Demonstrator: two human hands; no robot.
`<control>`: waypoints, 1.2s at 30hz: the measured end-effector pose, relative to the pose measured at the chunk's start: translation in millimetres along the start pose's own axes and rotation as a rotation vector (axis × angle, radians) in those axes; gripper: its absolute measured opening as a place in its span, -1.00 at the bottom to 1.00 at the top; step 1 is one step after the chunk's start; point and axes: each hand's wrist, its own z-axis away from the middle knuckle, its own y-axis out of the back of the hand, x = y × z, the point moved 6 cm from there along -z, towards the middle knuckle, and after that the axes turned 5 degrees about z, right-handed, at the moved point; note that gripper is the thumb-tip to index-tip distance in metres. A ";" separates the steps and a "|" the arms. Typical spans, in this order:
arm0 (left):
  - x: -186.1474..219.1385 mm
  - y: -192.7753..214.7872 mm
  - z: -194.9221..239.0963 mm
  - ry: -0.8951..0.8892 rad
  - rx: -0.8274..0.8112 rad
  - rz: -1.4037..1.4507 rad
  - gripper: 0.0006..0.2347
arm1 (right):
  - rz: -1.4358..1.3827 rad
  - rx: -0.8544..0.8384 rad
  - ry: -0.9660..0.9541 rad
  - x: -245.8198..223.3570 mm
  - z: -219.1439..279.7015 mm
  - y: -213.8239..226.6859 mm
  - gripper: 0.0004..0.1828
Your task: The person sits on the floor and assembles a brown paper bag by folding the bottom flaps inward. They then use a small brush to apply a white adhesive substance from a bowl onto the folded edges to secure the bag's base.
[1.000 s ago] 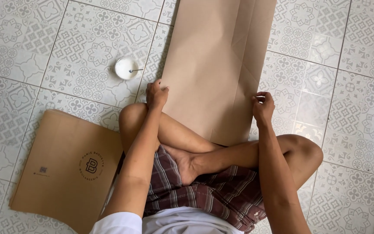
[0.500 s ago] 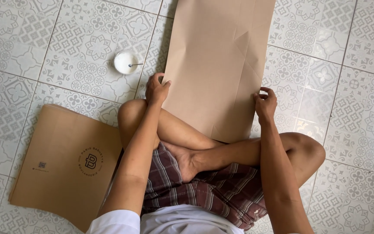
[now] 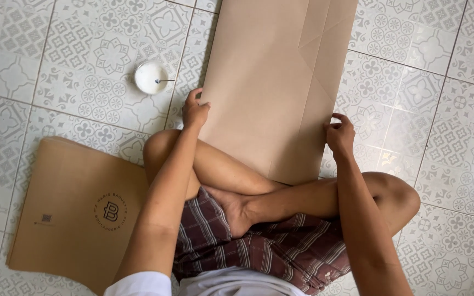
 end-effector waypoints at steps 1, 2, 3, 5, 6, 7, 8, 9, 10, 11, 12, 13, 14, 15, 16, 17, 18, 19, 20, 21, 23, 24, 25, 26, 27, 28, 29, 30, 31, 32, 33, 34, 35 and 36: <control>-4.4 -4.2 -14.8 0.001 -0.006 -0.001 -0.55 | 0.002 0.003 -0.006 0.1 -3.5 4.7 -0.56; -12.0 -6.9 -28.9 0.008 -0.036 -0.014 -0.54 | -0.062 -0.069 -0.045 1.2 -7.1 1.7 -0.53; -19.8 -9.8 -43.7 0.016 -0.066 -0.026 -0.54 | -0.127 -0.140 -0.084 2.0 -11.1 -1.7 -0.50; 0.2 -9.2 -59.6 0.002 -0.090 0.036 -0.53 | -0.141 -0.183 -0.098 -6.8 -25.8 -0.6 -0.48; 10.7 -11.7 -66.9 -0.012 -0.106 0.102 -0.53 | -0.155 -0.229 -0.104 -9.9 -33.6 0.0 -0.47; 18.0 -18.4 -74.8 -0.008 -0.116 0.098 -0.53 | -0.153 -0.226 -0.116 -8.2 -42.4 1.8 -0.47; 27.4 -20.2 -86.0 -0.019 -0.104 0.168 -0.53 | -0.184 -0.226 -0.117 -11.0 -54.4 0.4 -0.47; 36.5 -22.0 -97.6 -0.031 -0.092 0.237 -0.53 | -0.216 -0.226 -0.118 -13.8 -66.5 -1.4 -0.47; 46.1 -26.1 -110.6 -0.024 -0.096 0.234 -0.53 | -0.213 -0.228 -0.125 -12.5 -82.0 -5.2 -0.47; 56.7 -30.6 -123.8 -0.042 -0.102 0.264 -0.52 | -0.275 -0.214 -0.131 -11.2 -97.7 -8.5 -0.49; 64.3 -33.4 -135.9 -0.055 -0.106 0.293 -0.51 | -0.335 -0.203 -0.137 -9.4 -112.3 -13.8 -0.50; 80.3 -33.5 -141.1 -0.045 -0.108 0.289 -0.51 | -0.331 -0.209 -0.146 -26.2 -120.2 -12.6 -0.50; 97.3 -35.3 -146.4 -0.037 -0.116 0.317 -0.51 | -0.330 -0.207 -0.175 -40.7 -127.8 -10.4 -0.56; 114.2 -37.2 -151.5 -0.029 -0.123 0.344 -0.50 | -0.327 -0.204 -0.203 -55.1 -135.4 -8.1 -0.62; 124.1 -38.5 -159.2 -0.020 -0.125 0.339 -0.50 | -0.325 -0.209 -0.212 -59.4 -147.2 -9.2 -0.62; 137.0 -39.6 -166.0 -0.062 -0.138 0.379 -0.52 | -0.348 -0.210 -0.152 -67.6 -158.9 -9.3 -0.60; 149.3 -39.7 -171.5 -0.102 -0.149 0.419 -0.53 | -0.371 -0.212 -0.092 -75.8 -169.8 -9.3 -0.57; 156.5 -36.2 -170.8 -0.092 -0.148 0.415 -0.53 | -0.369 -0.219 -0.100 -91.1 -168.7 -10.6 -0.57; 169.9 -34.8 -170.7 -0.138 -0.181 0.394 -0.49 | -0.319 -0.215 -0.086 -108.3 -168.2 -9.1 -0.55; 183.6 -33.0 -169.3 -0.184 -0.213 0.373 -0.45 | -0.270 -0.211 -0.072 -125.9 -167.0 -7.0 -0.54; 198.8 -27.1 -162.5 -0.163 -0.222 0.322 -0.53 | -0.257 -0.171 -0.104 -131.6 -173.5 -7.1 -0.59; 205.1 -22.6 -158.4 -0.140 -0.227 0.272 -0.59 | -0.245 -0.133 -0.135 -134.1 -175.7 -6.8 -0.64; 204.8 -21.6 -163.9 -0.142 -0.226 0.270 -0.59 | -0.247 -0.133 -0.134 -130.4 -184.2 -6.3 -0.64; 203.7 -21.5 -165.9 -0.171 -0.231 0.328 -0.59 | -0.317 -0.123 -0.082 -127.0 -189.9 -4.1 -0.69; 202.3 -21.3 -167.3 -0.199 -0.236 0.386 -0.58 | -0.387 -0.114 -0.031 -123.4 -194.9 -1.6 -0.74; 204.7 -14.0 -160.5 -0.198 -0.239 0.385 -0.58 | -0.387 -0.112 -0.034 -122.3 -191.6 4.2 -0.74; 208.2 -6.4 -153.1 -0.208 -0.248 0.396 -0.59 | -0.472 -0.135 -0.029 -122.7 -187.6 8.9 -0.72; 214.1 1.8 -147.1 -0.223 -0.255 0.410 -0.59 | -0.558 -0.157 -0.018 -125.4 -185.4 14.3 -0.70; 217.8 2.8 -144.3 -0.226 -0.257 0.411 -0.59 | -0.559 -0.154 -0.016 -121.1 -185.1 18.4 -0.70; 221.5 7.0 -140.4 -0.256 -0.261 0.422 -0.61 | -0.569 -0.156 0.058 -122.0 -184.8 21.0 -0.70; 225.2 11.4 -136.1 -0.287 -0.266 0.434 -0.63 | -0.580 -0.158 0.131 -123.0 -183.9 23.7 -0.70; 228.1 12.7 -136.2 -0.286 -0.265 0.432 -0.63 | -0.581 -0.160 0.131 -123.7 -183.1 25.5 -0.70; 235.0 16.0 -135.3 -0.359 -0.242 0.414 -0.72 | -0.607 -0.152 0.131 -124.5 -182.6 28.1 -0.74; 246.3 18.4 -136.8 -0.441 -0.219 0.398 -0.79 | -0.636 -0.138 0.137 -127.6 -184.7 32.7 -0.73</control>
